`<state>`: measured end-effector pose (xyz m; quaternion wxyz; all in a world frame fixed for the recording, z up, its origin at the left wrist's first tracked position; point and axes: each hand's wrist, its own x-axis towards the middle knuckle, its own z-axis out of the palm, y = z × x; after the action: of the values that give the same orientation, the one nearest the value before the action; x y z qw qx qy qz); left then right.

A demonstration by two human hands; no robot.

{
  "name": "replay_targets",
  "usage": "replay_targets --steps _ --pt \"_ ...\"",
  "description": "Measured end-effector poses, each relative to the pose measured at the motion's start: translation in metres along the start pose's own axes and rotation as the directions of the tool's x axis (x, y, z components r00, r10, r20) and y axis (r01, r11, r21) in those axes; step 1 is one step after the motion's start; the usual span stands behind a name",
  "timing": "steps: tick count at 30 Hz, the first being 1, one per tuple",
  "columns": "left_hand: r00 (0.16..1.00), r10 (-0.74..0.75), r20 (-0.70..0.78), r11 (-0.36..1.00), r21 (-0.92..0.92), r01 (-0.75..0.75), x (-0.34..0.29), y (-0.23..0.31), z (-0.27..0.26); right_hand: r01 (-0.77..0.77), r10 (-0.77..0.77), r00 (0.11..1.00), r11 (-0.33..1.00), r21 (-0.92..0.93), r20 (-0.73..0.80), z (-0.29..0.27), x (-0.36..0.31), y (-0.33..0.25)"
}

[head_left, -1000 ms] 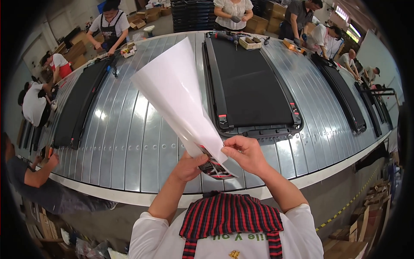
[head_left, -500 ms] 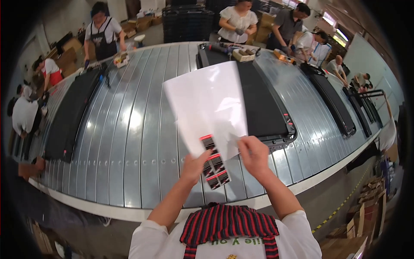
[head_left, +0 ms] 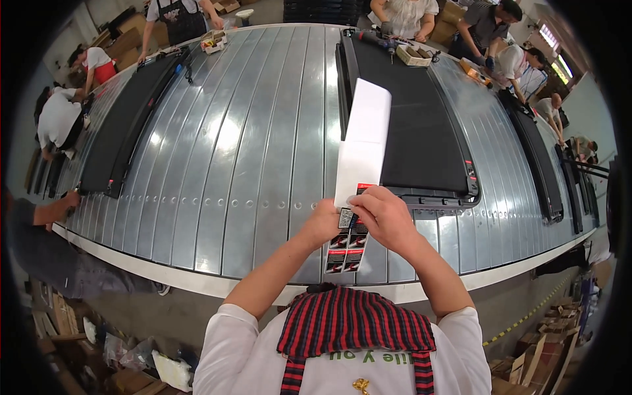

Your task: Applying instructional and safety labels to treadmill units on a factory assembly line.

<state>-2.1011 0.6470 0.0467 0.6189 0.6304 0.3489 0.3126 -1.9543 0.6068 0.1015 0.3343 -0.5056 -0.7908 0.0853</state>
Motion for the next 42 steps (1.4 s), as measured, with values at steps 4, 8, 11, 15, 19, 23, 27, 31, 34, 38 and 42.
replay_targets --steps 4,8,11,15,19,23,27,31,34,38,42 --pt "0.997 -0.071 0.002 0.993 0.094 0.071 0.006 -0.002 -0.002 -0.015 0.016 0.99 1.0 -0.008 0.138 -0.002 0.003 0.007" --pt "0.998 -0.062 0.014 0.993 0.099 0.06 0.018 -0.017 -0.001 -0.016 0.014 0.985 1.0 0.009 0.173 -0.003 0.006 0.019" --pt "0.998 -0.054 -0.041 0.967 0.246 0.063 0.03 -0.039 -0.008 0.03 -0.039 0.995 0.995 0.093 0.096 -0.003 0.002 0.038" --pt "0.988 -0.153 0.007 0.748 0.655 0.111 0.034 -0.067 -0.05 -0.411 0.568 0.822 0.618 0.67 -0.02 -0.018 -0.009 0.102" --pt "0.725 -0.629 0.281 0.703 0.603 0.377 0.033 -0.036 -0.078 -0.523 0.781 0.624 0.394 0.756 0.025 -0.031 -0.005 0.17" --pt "0.69 -0.584 0.428 0.687 0.714 0.138 0.048 -0.056 -0.074 -0.608 0.787 0.541 0.123 0.784 0.296 0.01 0.014 0.225" --pt "0.865 -0.351 0.358 0.459 0.871 -0.174 0.073 -0.078 -0.051 -0.748 0.747 0.446 0.009 0.664 0.493 0.051 0.042 0.247" --pt "0.854 -0.304 0.423 0.375 0.877 -0.302 0.092 -0.081 -0.046 -0.812 0.734 0.386 -0.017 0.583 0.559 0.072 0.058 0.258" --pt "0.867 -0.254 0.429 0.394 0.864 -0.313 0.096 -0.085 -0.048 -0.83 0.735 0.364 -0.022 0.557 0.572 0.078 0.063 0.259" --pt "0.881 -0.191 0.433 0.418 0.848 -0.326 0.092 -0.094 -0.056 -0.833 0.728 0.349 -0.048 0.552 0.59 0.084 0.066 0.261" --pt "0.888 -0.165 0.429 0.426 0.843 -0.328 0.09 -0.097 -0.06 -0.846 0.761 0.318 -0.041 0.531 0.566 0.086 0.064 0.261"
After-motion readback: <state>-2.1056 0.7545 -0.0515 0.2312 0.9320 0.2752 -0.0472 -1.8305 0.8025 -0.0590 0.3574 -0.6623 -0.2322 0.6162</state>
